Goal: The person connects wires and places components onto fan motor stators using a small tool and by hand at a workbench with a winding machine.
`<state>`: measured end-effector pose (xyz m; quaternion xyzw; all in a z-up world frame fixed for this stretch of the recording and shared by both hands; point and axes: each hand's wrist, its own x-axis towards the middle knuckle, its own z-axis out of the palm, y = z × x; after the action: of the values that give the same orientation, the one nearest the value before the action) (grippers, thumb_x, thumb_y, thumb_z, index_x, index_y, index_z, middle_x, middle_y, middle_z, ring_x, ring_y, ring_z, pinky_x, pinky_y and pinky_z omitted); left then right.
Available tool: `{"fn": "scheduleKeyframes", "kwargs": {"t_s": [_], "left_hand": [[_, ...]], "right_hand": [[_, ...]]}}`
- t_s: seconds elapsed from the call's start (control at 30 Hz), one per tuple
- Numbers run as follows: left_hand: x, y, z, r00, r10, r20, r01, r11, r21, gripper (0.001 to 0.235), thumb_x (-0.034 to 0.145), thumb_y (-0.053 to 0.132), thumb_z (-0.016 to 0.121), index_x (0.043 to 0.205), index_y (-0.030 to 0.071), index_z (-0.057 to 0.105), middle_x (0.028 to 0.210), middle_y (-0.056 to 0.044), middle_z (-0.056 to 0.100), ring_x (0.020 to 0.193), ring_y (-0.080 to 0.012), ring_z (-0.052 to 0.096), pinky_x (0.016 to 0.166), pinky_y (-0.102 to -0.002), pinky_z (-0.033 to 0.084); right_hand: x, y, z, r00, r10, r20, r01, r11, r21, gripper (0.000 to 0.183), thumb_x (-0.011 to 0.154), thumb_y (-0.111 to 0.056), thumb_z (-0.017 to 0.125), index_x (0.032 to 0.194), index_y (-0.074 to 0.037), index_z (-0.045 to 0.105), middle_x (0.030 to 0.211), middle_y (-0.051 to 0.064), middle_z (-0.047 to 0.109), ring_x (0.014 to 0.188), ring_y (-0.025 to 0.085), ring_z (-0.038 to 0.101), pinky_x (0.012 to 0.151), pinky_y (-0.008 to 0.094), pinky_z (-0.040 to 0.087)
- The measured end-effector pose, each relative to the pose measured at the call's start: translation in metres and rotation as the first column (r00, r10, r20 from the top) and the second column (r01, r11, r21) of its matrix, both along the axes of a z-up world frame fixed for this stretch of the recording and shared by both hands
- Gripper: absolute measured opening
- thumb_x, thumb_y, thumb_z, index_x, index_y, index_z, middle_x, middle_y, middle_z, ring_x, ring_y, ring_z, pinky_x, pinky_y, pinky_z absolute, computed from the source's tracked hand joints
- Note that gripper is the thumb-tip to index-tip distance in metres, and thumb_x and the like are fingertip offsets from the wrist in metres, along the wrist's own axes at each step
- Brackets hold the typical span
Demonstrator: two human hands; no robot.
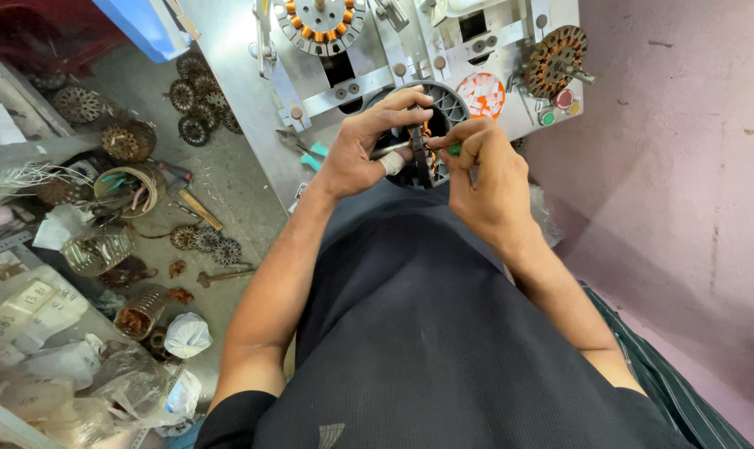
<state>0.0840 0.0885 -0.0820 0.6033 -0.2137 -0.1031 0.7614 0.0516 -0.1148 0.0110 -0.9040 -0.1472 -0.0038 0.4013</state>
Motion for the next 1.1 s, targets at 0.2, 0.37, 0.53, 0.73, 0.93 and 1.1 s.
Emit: {"fn": "scheduleKeyframes", "kwargs": {"t_s": [0.2, 0.37, 0.53, 0.73, 0.93, 1.1], "left_hand": [[-0.001, -0.001, 0.002, 0.998, 0.053, 0.029, -0.053, 0.998, 0.029, 0.056, 0.09, -0.016, 0.068, 0.139, 0.011, 0.065, 0.149, -0.006, 0.061, 0.149, -0.0232, 0.053, 0.127, -0.036, 0.042], [-0.001, -0.003, -0.006, 0.998, 0.055, -0.011, -0.055, 0.999, 0.0, 0.052, 0.09, -0.013, 0.068, 0.136, 0.011, 0.067, 0.147, -0.007, 0.062, 0.148, -0.0244, 0.053, 0.121, -0.035, 0.047], [-0.003, -0.001, -0.009, 0.995, 0.088, 0.049, -0.091, 0.994, 0.059, 0.045, 0.093, -0.009, 0.071, 0.134, 0.009, 0.066, 0.146, -0.007, 0.063, 0.149, -0.0264, 0.052, 0.125, -0.037, 0.046], [-0.002, -0.002, -0.004, 0.994, 0.105, 0.034, -0.107, 0.991, 0.08, 0.041, 0.093, -0.007, 0.069, 0.132, 0.008, 0.066, 0.146, -0.008, 0.062, 0.148, -0.026, 0.053, 0.123, -0.038, 0.047], [0.001, -0.003, 0.045, 0.986, 0.162, -0.049, -0.162, 0.987, -0.009, 0.043, 0.094, 0.0, 0.07, 0.135, 0.012, 0.064, 0.151, -0.008, 0.059, 0.147, -0.0267, 0.052, 0.126, -0.041, 0.043], [-0.016, 0.003, 0.14, 0.942, 0.228, 0.247, -0.146, 0.939, -0.312, 0.04, 0.103, 0.02, 0.071, 0.141, 0.015, 0.057, 0.146, -0.007, 0.058, 0.143, -0.0259, 0.051, 0.123, -0.042, 0.041]], "right_hand": [[0.002, 0.003, 0.011, 0.998, -0.06, 0.033, 0.047, 0.951, 0.305, 0.04, 0.101, 0.02, 0.065, 0.104, -0.002, 0.032, 0.115, 0.017, 0.056, 0.116, 0.031, 0.075, 0.092, 0.034, 0.064], [0.015, -0.003, -0.005, 0.983, -0.018, -0.181, 0.114, 0.84, 0.53, 0.041, 0.1, 0.023, 0.061, 0.107, -0.003, 0.029, 0.117, 0.015, 0.051, 0.113, 0.028, 0.073, 0.097, 0.035, 0.065], [0.049, -0.015, 0.0, 0.923, 0.143, -0.356, 0.03, 0.899, 0.437, 0.041, 0.095, 0.02, 0.063, 0.103, -0.003, 0.03, 0.111, 0.015, 0.054, 0.108, 0.026, 0.072, 0.093, 0.035, 0.066], [0.043, -0.005, 0.005, 0.985, 0.162, -0.065, -0.156, 0.984, 0.089, 0.039, 0.088, 0.016, 0.074, 0.098, -0.002, 0.04, 0.105, 0.015, 0.064, 0.093, 0.025, 0.073, 0.076, 0.033, 0.057], [0.028, -0.021, 0.009, 0.996, 0.072, 0.043, -0.084, 0.891, 0.447, 0.034, 0.098, 0.012, 0.065, 0.108, -0.001, 0.035, 0.112, 0.013, 0.058, 0.102, 0.023, 0.072, 0.086, 0.032, 0.065], [0.057, -0.091, -0.017, 0.971, -0.159, -0.181, 0.224, 0.873, 0.433, 0.004, 0.115, -0.001, 0.053, 0.117, 0.001, 0.05, 0.091, 0.008, 0.06, 0.073, 0.013, 0.062, 0.069, 0.028, 0.057]]}}
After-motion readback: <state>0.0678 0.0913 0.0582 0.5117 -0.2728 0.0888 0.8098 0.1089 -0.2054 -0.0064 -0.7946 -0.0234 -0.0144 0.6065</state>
